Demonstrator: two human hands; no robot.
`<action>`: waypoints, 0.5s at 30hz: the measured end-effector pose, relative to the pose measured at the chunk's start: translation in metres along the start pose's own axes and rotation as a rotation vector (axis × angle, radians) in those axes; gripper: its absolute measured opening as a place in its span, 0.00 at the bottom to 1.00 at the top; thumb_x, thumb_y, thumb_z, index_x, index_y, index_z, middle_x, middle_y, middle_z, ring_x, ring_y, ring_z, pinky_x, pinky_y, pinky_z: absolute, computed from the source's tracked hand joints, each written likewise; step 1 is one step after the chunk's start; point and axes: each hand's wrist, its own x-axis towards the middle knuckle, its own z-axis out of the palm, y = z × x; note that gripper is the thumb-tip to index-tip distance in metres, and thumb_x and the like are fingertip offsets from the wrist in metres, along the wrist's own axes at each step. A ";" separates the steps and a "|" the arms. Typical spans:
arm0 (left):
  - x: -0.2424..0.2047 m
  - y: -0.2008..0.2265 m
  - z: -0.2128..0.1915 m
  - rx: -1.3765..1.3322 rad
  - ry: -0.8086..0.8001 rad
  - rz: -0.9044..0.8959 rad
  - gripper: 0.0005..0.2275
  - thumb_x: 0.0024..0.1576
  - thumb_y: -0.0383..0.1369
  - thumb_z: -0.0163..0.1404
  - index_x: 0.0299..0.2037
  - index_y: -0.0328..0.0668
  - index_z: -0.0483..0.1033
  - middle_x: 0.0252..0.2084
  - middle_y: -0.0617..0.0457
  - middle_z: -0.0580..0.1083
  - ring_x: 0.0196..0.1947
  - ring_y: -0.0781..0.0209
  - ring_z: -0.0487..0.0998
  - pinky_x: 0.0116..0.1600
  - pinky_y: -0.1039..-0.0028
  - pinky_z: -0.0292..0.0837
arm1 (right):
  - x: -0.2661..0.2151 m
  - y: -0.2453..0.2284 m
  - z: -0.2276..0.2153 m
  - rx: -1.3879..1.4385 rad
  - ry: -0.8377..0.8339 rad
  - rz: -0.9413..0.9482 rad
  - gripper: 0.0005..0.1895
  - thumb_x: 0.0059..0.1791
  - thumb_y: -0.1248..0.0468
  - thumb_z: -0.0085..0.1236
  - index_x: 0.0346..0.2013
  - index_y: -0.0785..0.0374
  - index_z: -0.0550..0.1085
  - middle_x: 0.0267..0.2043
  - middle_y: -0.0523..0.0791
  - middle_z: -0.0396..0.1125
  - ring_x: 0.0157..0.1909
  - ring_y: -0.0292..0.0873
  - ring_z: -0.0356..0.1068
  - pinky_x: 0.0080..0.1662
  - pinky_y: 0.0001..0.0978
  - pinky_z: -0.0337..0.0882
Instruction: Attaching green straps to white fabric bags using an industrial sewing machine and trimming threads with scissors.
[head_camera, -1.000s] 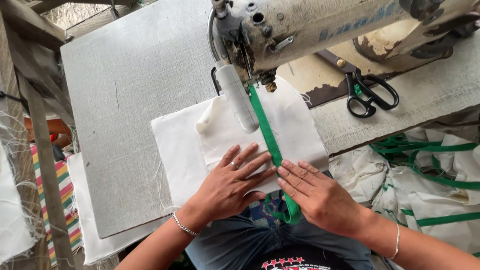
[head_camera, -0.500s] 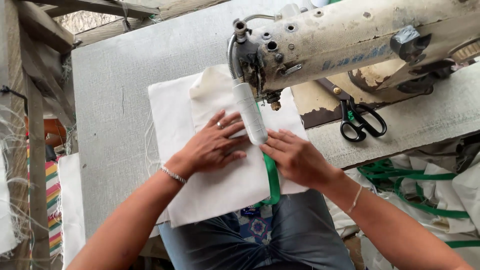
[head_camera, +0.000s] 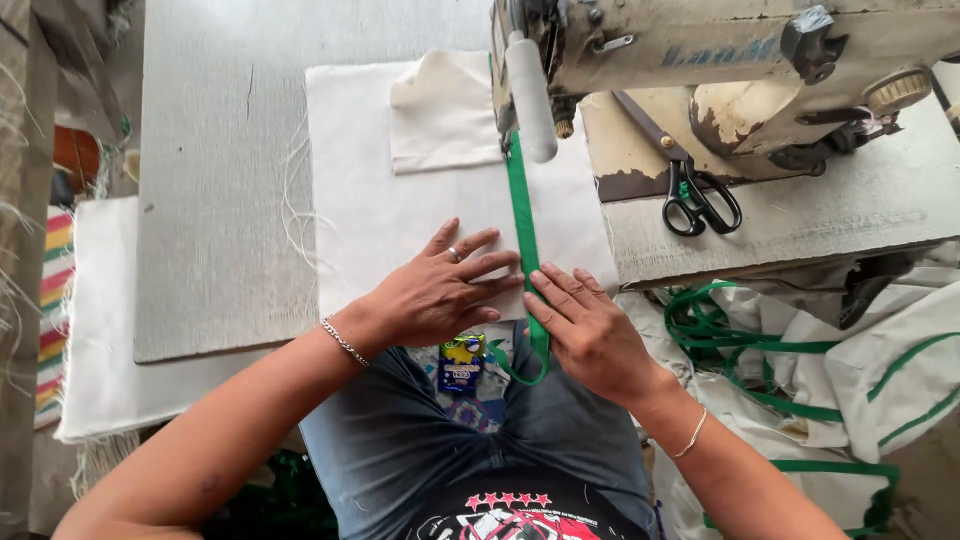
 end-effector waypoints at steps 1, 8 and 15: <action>-0.002 0.002 0.001 -0.016 0.000 0.009 0.23 0.66 0.53 0.33 0.69 0.66 0.65 0.73 0.56 0.61 0.76 0.43 0.52 0.74 0.38 0.39 | -0.001 -0.001 -0.001 0.000 0.009 0.003 0.23 0.50 0.65 0.53 0.60 0.59 0.73 0.64 0.52 0.67 0.67 0.56 0.66 0.64 0.51 0.65; -0.006 0.008 -0.004 -0.009 0.012 0.010 0.22 0.65 0.53 0.34 0.69 0.72 0.66 0.73 0.57 0.62 0.76 0.45 0.53 0.74 0.38 0.39 | -0.006 -0.007 -0.007 0.016 0.003 -0.007 0.22 0.50 0.65 0.52 0.60 0.59 0.74 0.64 0.52 0.68 0.67 0.55 0.67 0.64 0.51 0.65; -0.002 0.009 -0.014 -0.004 -0.089 0.004 0.22 0.64 0.53 0.35 0.68 0.74 0.66 0.75 0.60 0.59 0.76 0.45 0.50 0.72 0.32 0.36 | -0.002 -0.006 -0.013 0.024 -0.033 -0.009 0.22 0.50 0.65 0.52 0.60 0.59 0.74 0.63 0.52 0.68 0.66 0.56 0.67 0.63 0.53 0.65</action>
